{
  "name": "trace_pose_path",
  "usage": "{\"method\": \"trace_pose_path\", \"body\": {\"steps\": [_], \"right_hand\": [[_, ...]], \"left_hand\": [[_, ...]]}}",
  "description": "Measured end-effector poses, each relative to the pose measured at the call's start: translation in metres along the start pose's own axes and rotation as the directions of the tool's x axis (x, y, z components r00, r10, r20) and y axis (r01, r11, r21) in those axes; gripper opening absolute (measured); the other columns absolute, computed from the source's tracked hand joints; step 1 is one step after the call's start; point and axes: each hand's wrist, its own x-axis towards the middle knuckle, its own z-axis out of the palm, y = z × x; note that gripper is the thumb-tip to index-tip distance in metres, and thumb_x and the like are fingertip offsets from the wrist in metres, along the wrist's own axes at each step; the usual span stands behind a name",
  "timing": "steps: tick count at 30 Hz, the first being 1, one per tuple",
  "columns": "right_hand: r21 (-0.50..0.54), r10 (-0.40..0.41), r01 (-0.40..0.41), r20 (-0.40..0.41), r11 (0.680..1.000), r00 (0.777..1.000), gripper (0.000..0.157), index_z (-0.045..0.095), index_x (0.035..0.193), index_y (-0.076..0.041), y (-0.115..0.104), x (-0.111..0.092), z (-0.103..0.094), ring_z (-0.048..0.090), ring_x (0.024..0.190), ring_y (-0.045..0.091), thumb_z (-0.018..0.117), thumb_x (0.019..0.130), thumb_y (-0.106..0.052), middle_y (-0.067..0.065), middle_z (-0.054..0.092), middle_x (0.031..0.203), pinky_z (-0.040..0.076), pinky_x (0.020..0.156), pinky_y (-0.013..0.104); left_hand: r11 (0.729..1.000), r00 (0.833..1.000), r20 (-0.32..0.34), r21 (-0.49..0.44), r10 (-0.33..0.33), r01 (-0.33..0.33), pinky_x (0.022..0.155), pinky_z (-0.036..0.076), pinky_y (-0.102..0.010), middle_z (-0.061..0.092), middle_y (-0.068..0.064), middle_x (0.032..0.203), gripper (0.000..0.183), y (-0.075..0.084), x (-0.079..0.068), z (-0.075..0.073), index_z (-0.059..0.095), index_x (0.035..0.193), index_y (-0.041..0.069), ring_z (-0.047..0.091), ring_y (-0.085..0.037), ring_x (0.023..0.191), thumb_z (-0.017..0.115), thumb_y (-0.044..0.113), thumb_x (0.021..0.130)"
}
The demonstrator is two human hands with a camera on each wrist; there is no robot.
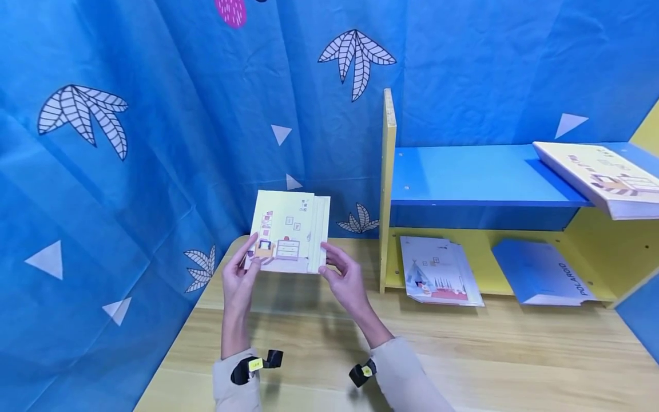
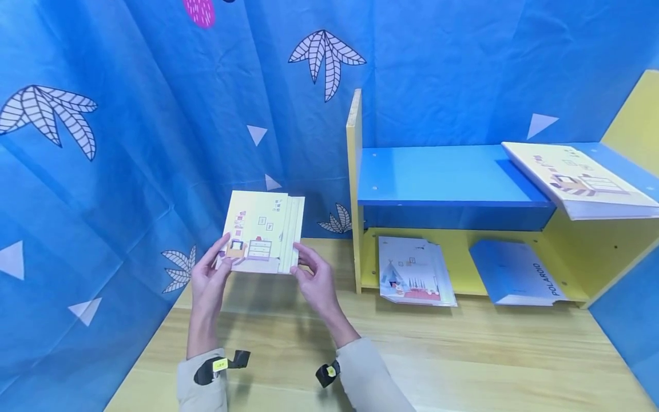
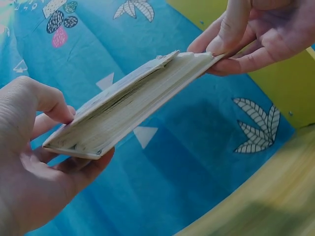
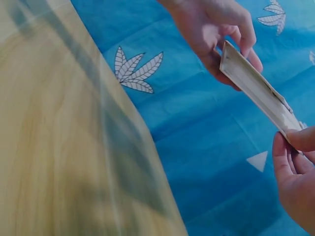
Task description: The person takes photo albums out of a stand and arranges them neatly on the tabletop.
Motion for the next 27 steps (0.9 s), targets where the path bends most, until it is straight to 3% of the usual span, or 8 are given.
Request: {"method": "trace_pose_path", "body": {"steps": [9, 18, 27], "right_hand": [[-0.018, 0.026, -0.026, -0.007, 1.000, 1.000, 0.052, 0.059, 0.140, 0.002, 0.014, 0.001, 0.007, 0.064, 0.112, 0.035, 0.062, 0.090, 0.017, 0.023, 0.066, 0.129, 0.058, 0.091, 0.028], [-0.048, 0.086, -0.087, -0.013, 0.995, 0.996, 0.051, 0.058, 0.140, 0.002, 0.024, 0.003, 0.009, 0.062, 0.119, 0.037, 0.064, 0.091, 0.014, 0.023, 0.065, 0.131, 0.056, 0.098, 0.035], [-0.068, 0.144, -0.146, -0.038, 0.987, 0.989, 0.049, 0.061, 0.137, 0.000, 0.040, 0.004, 0.012, 0.063, 0.118, 0.035, 0.066, 0.090, 0.013, 0.021, 0.067, 0.129, 0.055, 0.098, 0.030]], "left_hand": [[0.992, 0.997, -0.033, 0.108, -0.070, 0.073, 0.093, 0.049, -0.014, 0.047, -0.005, 0.154, 0.047, -0.007, 0.000, -0.008, 0.061, 0.145, 0.020, 0.050, -0.022, 0.124, 0.054, 0.002, 0.101], [0.981, 0.992, -0.002, 0.146, -0.126, 0.125, 0.091, 0.047, -0.012, 0.043, -0.010, 0.157, 0.056, -0.017, 0.003, -0.010, 0.056, 0.149, 0.016, 0.048, -0.023, 0.126, 0.049, -0.006, 0.097], [0.968, 0.983, -0.020, 0.176, -0.180, 0.181, 0.096, 0.043, -0.012, 0.042, -0.011, 0.159, 0.053, -0.035, 0.004, -0.016, 0.055, 0.150, 0.016, 0.047, -0.024, 0.131, 0.053, -0.002, 0.100]]}}
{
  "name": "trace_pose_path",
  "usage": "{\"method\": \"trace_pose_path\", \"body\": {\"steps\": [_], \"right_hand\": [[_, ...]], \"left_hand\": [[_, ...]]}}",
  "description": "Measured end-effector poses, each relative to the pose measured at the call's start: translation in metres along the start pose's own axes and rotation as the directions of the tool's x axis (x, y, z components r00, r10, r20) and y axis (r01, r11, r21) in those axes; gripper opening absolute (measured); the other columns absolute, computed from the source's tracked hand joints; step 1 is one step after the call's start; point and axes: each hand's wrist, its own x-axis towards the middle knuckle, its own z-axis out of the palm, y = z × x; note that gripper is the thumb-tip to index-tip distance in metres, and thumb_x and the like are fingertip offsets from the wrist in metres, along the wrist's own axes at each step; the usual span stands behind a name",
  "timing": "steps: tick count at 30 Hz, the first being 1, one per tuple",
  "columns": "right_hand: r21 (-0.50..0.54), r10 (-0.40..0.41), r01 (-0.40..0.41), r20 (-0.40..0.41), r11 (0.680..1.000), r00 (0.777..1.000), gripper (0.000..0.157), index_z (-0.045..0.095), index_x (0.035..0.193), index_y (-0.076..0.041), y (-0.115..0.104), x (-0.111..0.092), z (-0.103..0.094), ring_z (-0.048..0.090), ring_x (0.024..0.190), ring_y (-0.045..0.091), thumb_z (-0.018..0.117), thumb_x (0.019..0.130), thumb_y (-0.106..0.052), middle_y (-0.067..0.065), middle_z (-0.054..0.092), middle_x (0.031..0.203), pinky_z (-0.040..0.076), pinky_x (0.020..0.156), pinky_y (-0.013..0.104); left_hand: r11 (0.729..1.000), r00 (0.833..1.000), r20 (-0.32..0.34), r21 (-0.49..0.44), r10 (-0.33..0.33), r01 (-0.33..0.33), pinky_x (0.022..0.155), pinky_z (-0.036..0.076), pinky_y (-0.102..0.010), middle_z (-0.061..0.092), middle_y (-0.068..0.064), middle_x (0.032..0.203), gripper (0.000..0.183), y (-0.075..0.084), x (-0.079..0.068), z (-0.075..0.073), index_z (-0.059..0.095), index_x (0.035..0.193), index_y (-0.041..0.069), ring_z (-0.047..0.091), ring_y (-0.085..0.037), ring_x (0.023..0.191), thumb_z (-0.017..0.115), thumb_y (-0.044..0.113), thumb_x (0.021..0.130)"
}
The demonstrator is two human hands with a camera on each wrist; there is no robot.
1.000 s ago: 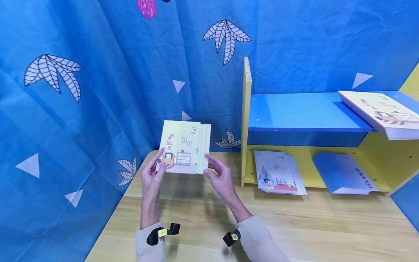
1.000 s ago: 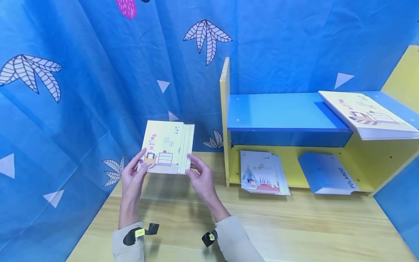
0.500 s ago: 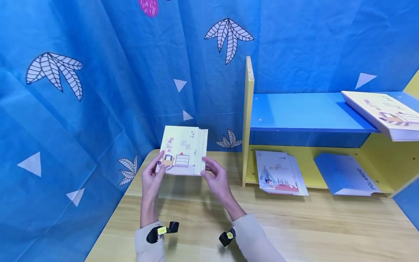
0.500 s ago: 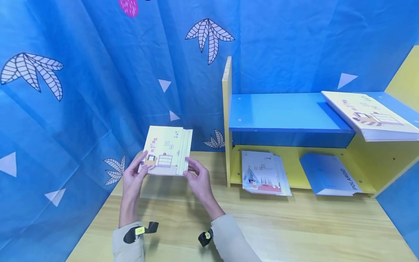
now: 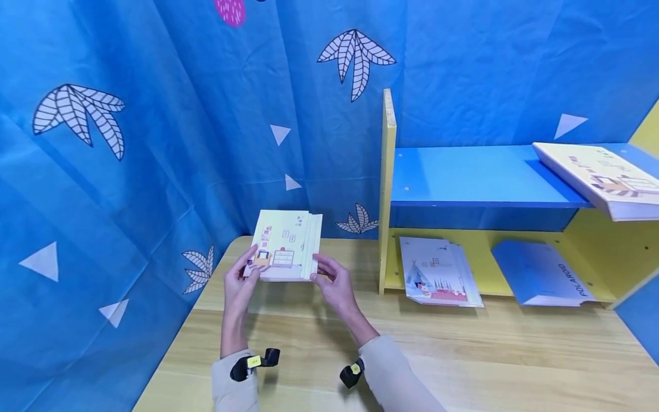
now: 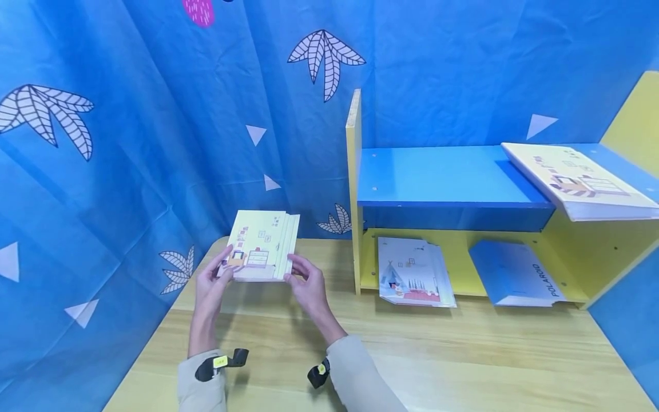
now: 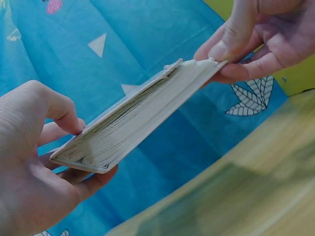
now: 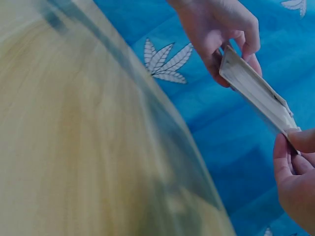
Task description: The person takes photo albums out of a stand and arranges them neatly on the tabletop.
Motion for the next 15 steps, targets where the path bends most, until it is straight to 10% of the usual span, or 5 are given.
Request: {"method": "trace_pose_path", "body": {"steps": [7, 15], "right_hand": [[0.003, 0.029, -0.029, -0.025, 1.000, 0.999, 0.048, 0.062, 0.136, -0.001, 0.021, 0.001, 0.006, 0.064, 0.119, 0.033, 0.068, 0.090, 0.011, 0.018, 0.067, 0.130, 0.055, 0.098, 0.030], [-0.062, 0.047, -0.052, -0.079, 0.997, 0.996, 0.041, 0.069, 0.129, -0.004, 0.029, 0.002, 0.008, 0.067, 0.113, 0.028, 0.071, 0.090, 0.007, 0.015, 0.071, 0.123, 0.057, 0.091, 0.025]], "left_hand": [[0.999, 0.999, -0.011, 0.013, -0.042, 0.042, 0.098, 0.041, -0.009, 0.040, -0.009, 0.161, 0.054, -0.012, 0.001, -0.003, 0.053, 0.151, 0.015, 0.044, -0.023, 0.137, 0.052, -0.003, 0.100], [0.998, 0.997, -0.035, 0.021, -0.065, 0.066, 0.117, 0.037, -0.035, 0.042, -0.009, 0.160, 0.053, -0.024, 0.004, -0.001, 0.055, 0.149, 0.017, 0.042, -0.022, 0.143, 0.053, -0.002, 0.099]]}}
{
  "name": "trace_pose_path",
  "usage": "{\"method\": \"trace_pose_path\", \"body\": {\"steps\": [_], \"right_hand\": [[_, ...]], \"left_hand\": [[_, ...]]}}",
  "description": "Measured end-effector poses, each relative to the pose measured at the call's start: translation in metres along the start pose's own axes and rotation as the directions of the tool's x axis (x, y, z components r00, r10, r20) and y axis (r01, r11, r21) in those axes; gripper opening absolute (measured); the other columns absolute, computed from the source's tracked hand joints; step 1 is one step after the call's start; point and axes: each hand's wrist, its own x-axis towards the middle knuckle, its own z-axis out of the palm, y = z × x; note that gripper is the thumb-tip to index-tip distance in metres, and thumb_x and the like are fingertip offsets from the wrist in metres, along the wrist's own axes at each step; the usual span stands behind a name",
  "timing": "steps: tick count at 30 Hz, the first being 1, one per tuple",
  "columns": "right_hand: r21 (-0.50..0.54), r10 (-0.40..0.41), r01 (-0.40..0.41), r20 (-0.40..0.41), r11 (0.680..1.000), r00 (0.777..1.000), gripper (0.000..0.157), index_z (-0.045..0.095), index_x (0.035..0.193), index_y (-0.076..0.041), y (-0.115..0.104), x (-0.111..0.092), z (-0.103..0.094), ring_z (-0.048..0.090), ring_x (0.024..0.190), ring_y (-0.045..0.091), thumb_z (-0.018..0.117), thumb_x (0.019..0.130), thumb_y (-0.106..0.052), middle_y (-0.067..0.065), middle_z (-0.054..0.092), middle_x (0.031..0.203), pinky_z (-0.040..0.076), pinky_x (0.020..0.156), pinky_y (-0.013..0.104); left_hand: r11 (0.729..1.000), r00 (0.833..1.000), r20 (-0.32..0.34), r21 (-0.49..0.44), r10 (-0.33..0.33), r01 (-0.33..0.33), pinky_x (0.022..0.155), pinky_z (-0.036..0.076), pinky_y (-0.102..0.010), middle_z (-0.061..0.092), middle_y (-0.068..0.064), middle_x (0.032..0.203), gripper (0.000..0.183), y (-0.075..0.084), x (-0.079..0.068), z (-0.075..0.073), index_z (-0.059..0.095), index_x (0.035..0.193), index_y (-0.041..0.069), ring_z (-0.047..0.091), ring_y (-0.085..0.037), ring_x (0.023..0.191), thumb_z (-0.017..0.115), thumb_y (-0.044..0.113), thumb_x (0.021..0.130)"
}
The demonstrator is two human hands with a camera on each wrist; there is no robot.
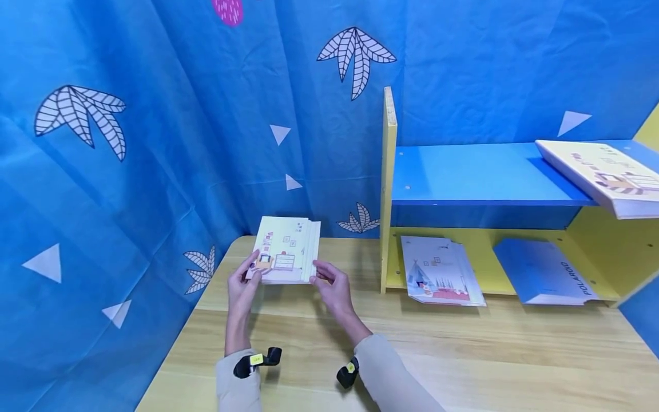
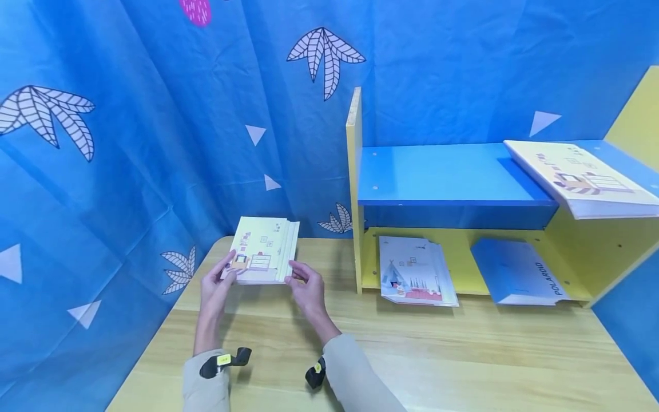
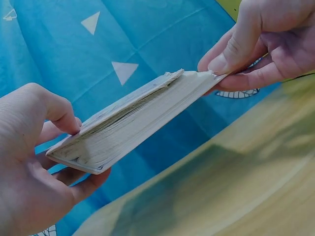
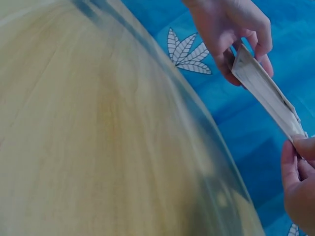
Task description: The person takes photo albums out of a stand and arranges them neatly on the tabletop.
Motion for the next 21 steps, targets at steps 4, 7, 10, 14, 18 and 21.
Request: {"method": "trace_pose_path", "body": {"steps": [4, 7, 10, 14, 18, 21], "right_hand": [[-0.035, 0.024, -0.024, -0.016, 0.999, 1.000, 0.040, 0.070, 0.127, -0.005, 0.005, 0.002, -0.002, 0.067, 0.111, 0.027, 0.072, 0.089, 0.006, 0.013, 0.071, 0.122, 0.057, 0.090, 0.025], [-0.054, 0.046, -0.046, -0.006, 0.997, 0.999, 0.039, 0.071, 0.127, -0.006, 0.009, 0.003, -0.002, 0.066, 0.112, 0.027, 0.071, 0.090, 0.004, 0.012, 0.071, 0.123, 0.057, 0.091, 0.025], [-0.061, 0.063, -0.062, 0.016, 0.996, 0.998, 0.040, 0.069, 0.129, -0.005, 0.012, 0.004, -0.001, 0.065, 0.113, 0.027, 0.069, 0.091, 0.005, 0.012, 0.070, 0.124, 0.056, 0.092, 0.025], [-0.050, 0.081, -0.079, 0.040, 0.996, 0.996, 0.043, 0.067, 0.130, -0.001, 0.016, 0.004, 0.001, 0.065, 0.111, 0.025, 0.066, 0.089, 0.010, 0.015, 0.069, 0.124, 0.056, 0.094, 0.027], [-0.039, 0.100, -0.098, 0.051, 0.994, 0.994, 0.043, 0.066, 0.130, 0.001, 0.019, 0.005, 0.002, 0.065, 0.110, 0.026, 0.065, 0.089, 0.012, 0.016, 0.069, 0.122, 0.055, 0.096, 0.028], [-0.034, 0.111, -0.109, 0.052, 0.993, 0.992, 0.042, 0.066, 0.130, 0.002, 0.021, 0.005, 0.003, 0.065, 0.111, 0.027, 0.065, 0.089, 0.012, 0.016, 0.069, 0.121, 0.055, 0.095, 0.029]], "left_hand": [[1.000, 1.000, 0.005, -0.027, -0.007, 0.007, 0.108, 0.042, -0.020, 0.041, -0.012, 0.160, 0.052, -0.008, 0.003, 0.003, 0.056, 0.148, 0.012, 0.043, -0.024, 0.141, 0.053, -0.004, 0.098], [0.999, 0.999, 0.003, -0.035, -0.040, 0.040, 0.099, 0.042, -0.012, 0.040, -0.012, 0.160, 0.053, -0.014, 0.004, 0.003, 0.055, 0.148, 0.012, 0.041, -0.024, 0.142, 0.053, -0.004, 0.098], [0.997, 0.998, 0.006, -0.035, -0.070, 0.070, 0.103, 0.042, -0.016, 0.038, -0.012, 0.161, 0.054, -0.020, 0.005, 0.002, 0.054, 0.149, 0.012, 0.039, -0.024, 0.143, 0.052, -0.004, 0.098], [0.995, 0.996, 0.011, -0.029, -0.090, 0.091, 0.117, 0.035, -0.033, 0.035, -0.012, 0.163, 0.054, -0.025, 0.006, 0.000, 0.053, 0.150, 0.012, 0.035, -0.024, 0.148, 0.052, -0.004, 0.098], [0.996, 0.996, 0.004, -0.012, -0.092, 0.092, 0.122, 0.029, -0.039, 0.035, -0.012, 0.163, 0.053, -0.030, 0.008, 0.001, 0.052, 0.150, 0.011, 0.031, -0.024, 0.150, 0.052, -0.003, 0.099], [0.996, 0.996, -0.014, -0.013, -0.088, 0.088, 0.122, 0.029, -0.040, 0.037, -0.013, 0.162, 0.053, -0.033, 0.009, 0.002, 0.053, 0.149, 0.010, 0.032, -0.024, 0.150, 0.052, -0.004, 0.098]]}}
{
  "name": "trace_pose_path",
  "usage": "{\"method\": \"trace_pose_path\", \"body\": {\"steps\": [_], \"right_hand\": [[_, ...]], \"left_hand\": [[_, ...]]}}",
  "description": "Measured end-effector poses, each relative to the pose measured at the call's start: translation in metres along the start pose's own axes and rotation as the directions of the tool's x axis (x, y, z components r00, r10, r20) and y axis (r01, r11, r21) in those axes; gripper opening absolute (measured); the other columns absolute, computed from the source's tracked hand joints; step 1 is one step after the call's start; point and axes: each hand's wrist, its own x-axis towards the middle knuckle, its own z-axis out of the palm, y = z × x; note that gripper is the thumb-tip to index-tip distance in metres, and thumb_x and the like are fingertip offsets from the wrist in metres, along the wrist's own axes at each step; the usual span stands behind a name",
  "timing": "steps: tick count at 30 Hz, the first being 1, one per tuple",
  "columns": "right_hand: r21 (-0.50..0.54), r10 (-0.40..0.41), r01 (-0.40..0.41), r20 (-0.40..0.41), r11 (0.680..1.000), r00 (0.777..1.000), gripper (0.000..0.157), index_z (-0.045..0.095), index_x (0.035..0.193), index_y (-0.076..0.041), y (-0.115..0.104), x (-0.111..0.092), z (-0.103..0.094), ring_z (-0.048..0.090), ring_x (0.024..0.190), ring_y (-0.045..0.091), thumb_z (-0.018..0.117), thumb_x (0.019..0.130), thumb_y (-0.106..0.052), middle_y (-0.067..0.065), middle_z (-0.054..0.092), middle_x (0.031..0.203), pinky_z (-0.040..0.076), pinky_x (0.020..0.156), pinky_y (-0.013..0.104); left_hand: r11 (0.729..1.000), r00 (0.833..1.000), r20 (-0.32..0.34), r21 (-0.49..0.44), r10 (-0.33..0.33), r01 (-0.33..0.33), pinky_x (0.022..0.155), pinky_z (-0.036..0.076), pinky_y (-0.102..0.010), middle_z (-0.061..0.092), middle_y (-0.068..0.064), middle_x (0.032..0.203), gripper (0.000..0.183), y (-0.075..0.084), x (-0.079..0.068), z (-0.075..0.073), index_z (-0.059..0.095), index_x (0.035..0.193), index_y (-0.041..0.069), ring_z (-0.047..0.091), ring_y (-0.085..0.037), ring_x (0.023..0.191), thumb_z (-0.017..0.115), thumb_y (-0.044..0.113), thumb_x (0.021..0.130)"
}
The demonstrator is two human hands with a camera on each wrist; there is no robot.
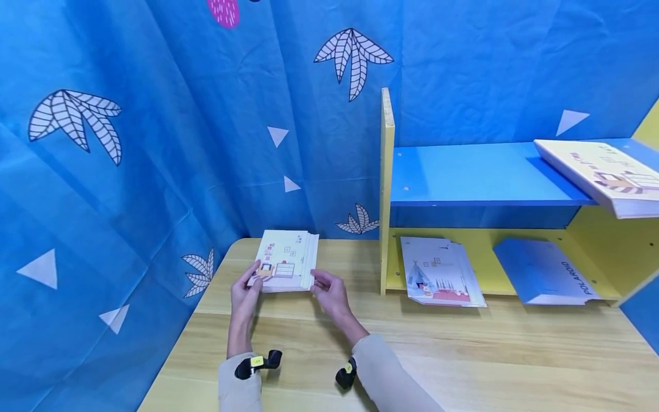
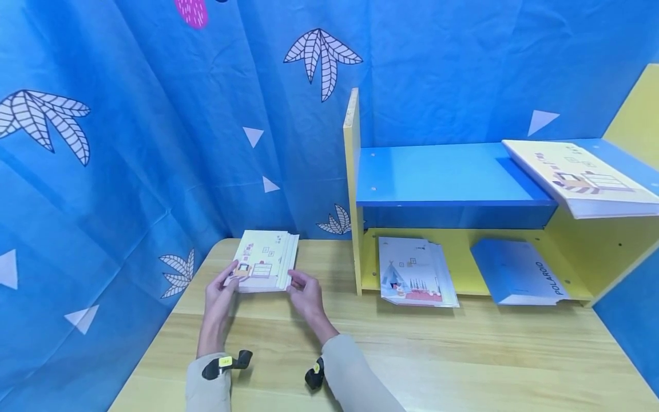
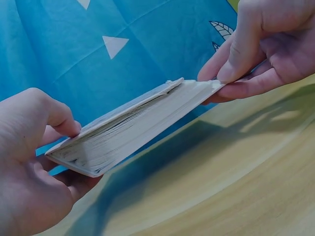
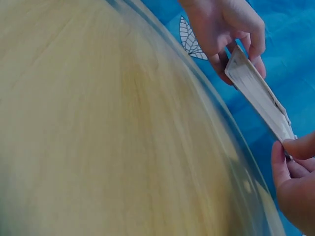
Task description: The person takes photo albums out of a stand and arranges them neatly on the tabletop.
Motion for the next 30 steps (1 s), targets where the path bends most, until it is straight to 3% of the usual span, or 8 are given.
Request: {"method": "trace_pose_path", "body": {"steps": [5, 13, 18, 21, 24, 30], "right_hand": [[-0.020, 0.021, -0.021, -0.007, 1.000, 1.000, 0.042, 0.067, 0.130, 0.001, 0.004, 0.000, 0.003, 0.066, 0.108, 0.025, 0.066, 0.089, 0.011, 0.015, 0.070, 0.119, 0.056, 0.092, 0.027], [-0.020, 0.019, -0.019, -0.019, 1.000, 1.000, 0.039, 0.069, 0.126, 0.002, 0.008, 0.002, 0.009, 0.067, 0.102, 0.023, 0.067, 0.089, 0.011, 0.017, 0.071, 0.116, 0.058, 0.087, 0.025], [-0.040, 0.013, -0.014, -0.017, 0.999, 1.000, 0.034, 0.070, 0.123, 0.002, 0.011, 0.003, 0.010, 0.069, 0.104, 0.025, 0.068, 0.090, 0.009, 0.018, 0.071, 0.116, 0.058, 0.087, 0.025], [-0.065, 0.019, -0.020, -0.019, 0.998, 1.000, 0.033, 0.071, 0.122, 0.001, 0.013, 0.003, 0.010, 0.069, 0.105, 0.023, 0.069, 0.090, 0.006, 0.015, 0.072, 0.116, 0.058, 0.087, 0.025], [-0.080, 0.022, -0.024, -0.024, 0.997, 0.999, 0.031, 0.073, 0.121, 0.000, 0.016, 0.002, 0.010, 0.070, 0.104, 0.021, 0.070, 0.090, 0.005, 0.013, 0.073, 0.115, 0.058, 0.087, 0.025], [-0.102, 0.003, -0.008, -0.048, 0.995, 0.999, 0.031, 0.074, 0.118, 0.001, 0.017, 0.002, 0.013, 0.071, 0.100, 0.018, 0.072, 0.088, 0.007, 0.013, 0.074, 0.114, 0.058, 0.084, 0.022]], "left_hand": [[1.000, 1.000, -0.026, 0.005, -0.011, 0.011, 0.118, 0.031, -0.036, 0.038, -0.014, 0.162, 0.052, -0.006, 0.002, -0.001, 0.053, 0.149, 0.007, 0.032, -0.024, 0.149, 0.052, -0.003, 0.098], [0.999, 0.999, -0.040, 0.029, -0.037, 0.038, 0.095, 0.036, -0.015, 0.039, -0.009, 0.162, 0.049, -0.011, 0.003, -0.002, 0.053, 0.150, 0.010, 0.037, -0.019, 0.140, 0.053, 0.003, 0.102], [0.999, 0.998, -0.048, 0.032, -0.037, 0.039, 0.087, 0.037, -0.018, 0.041, -0.011, 0.160, 0.047, -0.012, 0.005, -0.004, 0.054, 0.149, 0.009, 0.040, -0.022, 0.128, 0.054, 0.002, 0.102], [0.999, 0.998, -0.041, 0.026, -0.039, 0.040, 0.104, 0.038, -0.024, 0.042, -0.010, 0.160, 0.046, -0.015, 0.006, -0.005, 0.053, 0.149, 0.007, 0.039, -0.023, 0.137, 0.054, 0.003, 0.103], [0.999, 0.999, -0.024, 0.009, -0.039, 0.039, 0.123, 0.025, -0.033, 0.041, -0.010, 0.161, 0.046, -0.018, 0.007, -0.006, 0.051, 0.149, 0.004, 0.028, -0.021, 0.150, 0.053, 0.003, 0.104], [0.999, 0.999, -0.021, 0.015, -0.041, 0.041, 0.125, 0.019, -0.037, 0.039, -0.012, 0.161, 0.045, -0.020, 0.007, -0.006, 0.049, 0.150, 0.002, 0.024, -0.021, 0.153, 0.051, 0.004, 0.105]]}}
